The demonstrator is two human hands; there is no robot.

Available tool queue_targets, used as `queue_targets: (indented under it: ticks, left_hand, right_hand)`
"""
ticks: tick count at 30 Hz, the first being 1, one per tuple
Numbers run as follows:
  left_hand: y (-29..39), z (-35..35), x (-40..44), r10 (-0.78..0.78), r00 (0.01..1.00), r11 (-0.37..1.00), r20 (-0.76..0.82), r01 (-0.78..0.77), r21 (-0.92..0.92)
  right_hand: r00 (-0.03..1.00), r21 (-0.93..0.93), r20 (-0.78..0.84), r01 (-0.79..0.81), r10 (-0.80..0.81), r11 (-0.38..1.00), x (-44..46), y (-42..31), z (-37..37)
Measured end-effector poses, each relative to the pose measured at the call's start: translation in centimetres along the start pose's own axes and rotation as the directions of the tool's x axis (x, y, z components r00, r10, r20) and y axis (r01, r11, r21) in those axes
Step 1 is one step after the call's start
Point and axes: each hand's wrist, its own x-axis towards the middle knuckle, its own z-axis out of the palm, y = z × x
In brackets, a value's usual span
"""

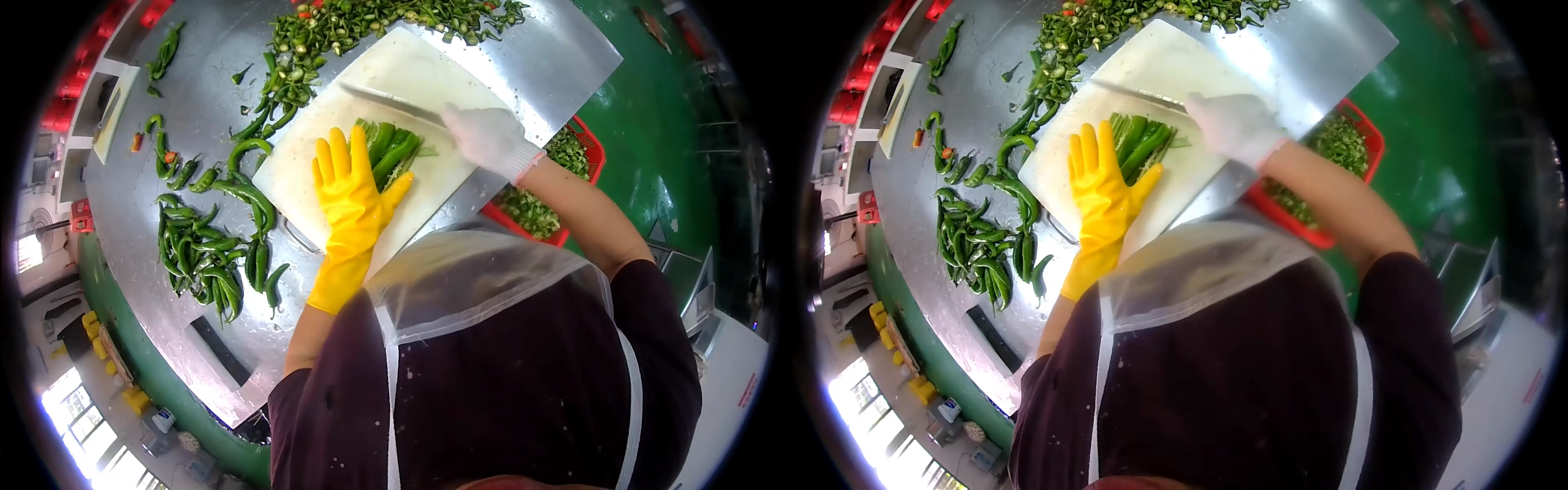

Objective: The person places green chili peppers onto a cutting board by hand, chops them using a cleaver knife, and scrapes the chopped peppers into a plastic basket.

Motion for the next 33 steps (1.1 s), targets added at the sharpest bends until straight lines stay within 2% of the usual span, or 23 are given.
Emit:
queue_targets:
  ticks: [4,6,10,13,16,19,22,25,28,31,33]
  left_hand:
    - [-1.2,2.2,-0.1,-0.014,0.994,0.998,0.104,0.021,-0.059]
    - [-1.6,2.5,-0.3,0.023,0.994,0.992,0.104,-0.009,-0.125]
    - [-0.8,1.6,-0.1,-0.01,1.0,0.98,0.024,0.015,-0.198]
    - [-0.7,1.5,-0.4,0.029,0.996,0.984,-0.089,-0.044,-0.172]
    - [-1.3,2.6,-0.8,0.047,0.99,0.978,-0.134,-0.073,-0.197]
    - [-1.4,3.2,-0.7,0.031,0.988,0.962,-0.15,-0.07,-0.263]
    - [-1.8,3.8,-0.7,0.031,0.984,0.958,-0.174,-0.079,-0.275]
    - [-2.1,3.9,-0.6,0.023,0.986,0.944,-0.165,-0.075,-0.322]
    - [-2.3,3.9,-0.3,0.037,0.99,0.939,-0.135,-0.08,-0.334]
    - [-2.4,4.1,-0.5,0.052,0.987,0.935,-0.15,-0.101,-0.34]
    - [-2.4,3.9,-0.4,0.051,0.991,0.93,-0.123,-0.092,-0.356]
  right_hand:
    - [0.993,-0.104,0.05,0.108,-0.103,0.989,-0.4,-1.1,0.2]
    - [0.997,-0.066,0.065,0.054,-0.049,0.996,-0.7,-1.2,0.1]
    - [1.0,0.044,-0.015,0.002,-0.002,0.999,-0.9,-0.8,-0.9]
    - [0.999,-0.01,0.051,0.014,-0.014,1.0,-2.6,-2.1,-4.0]
    - [0.992,-0.077,0.059,0.115,-0.111,0.99,-3.3,-2.0,-4.4]
    - [0.972,-0.064,0.214,0.116,-0.1,0.991,-2.6,-2.1,-5.4]
    - [0.964,-0.126,0.177,0.221,-0.197,0.967,-1.5,-1.8,-4.9]
    - [0.955,-0.111,0.233,0.213,-0.183,0.971,1.4,-1.9,-3.8]
    - [0.966,0.02,0.252,0.057,-0.061,0.998,3.2,-1.6,-0.4]
    - [0.962,-0.006,0.272,0.015,-0.013,1.0,2.8,-3.3,-1.4]
    - [0.972,0.002,0.212,0.102,-0.1,0.995,2.8,-3.4,-1.4]
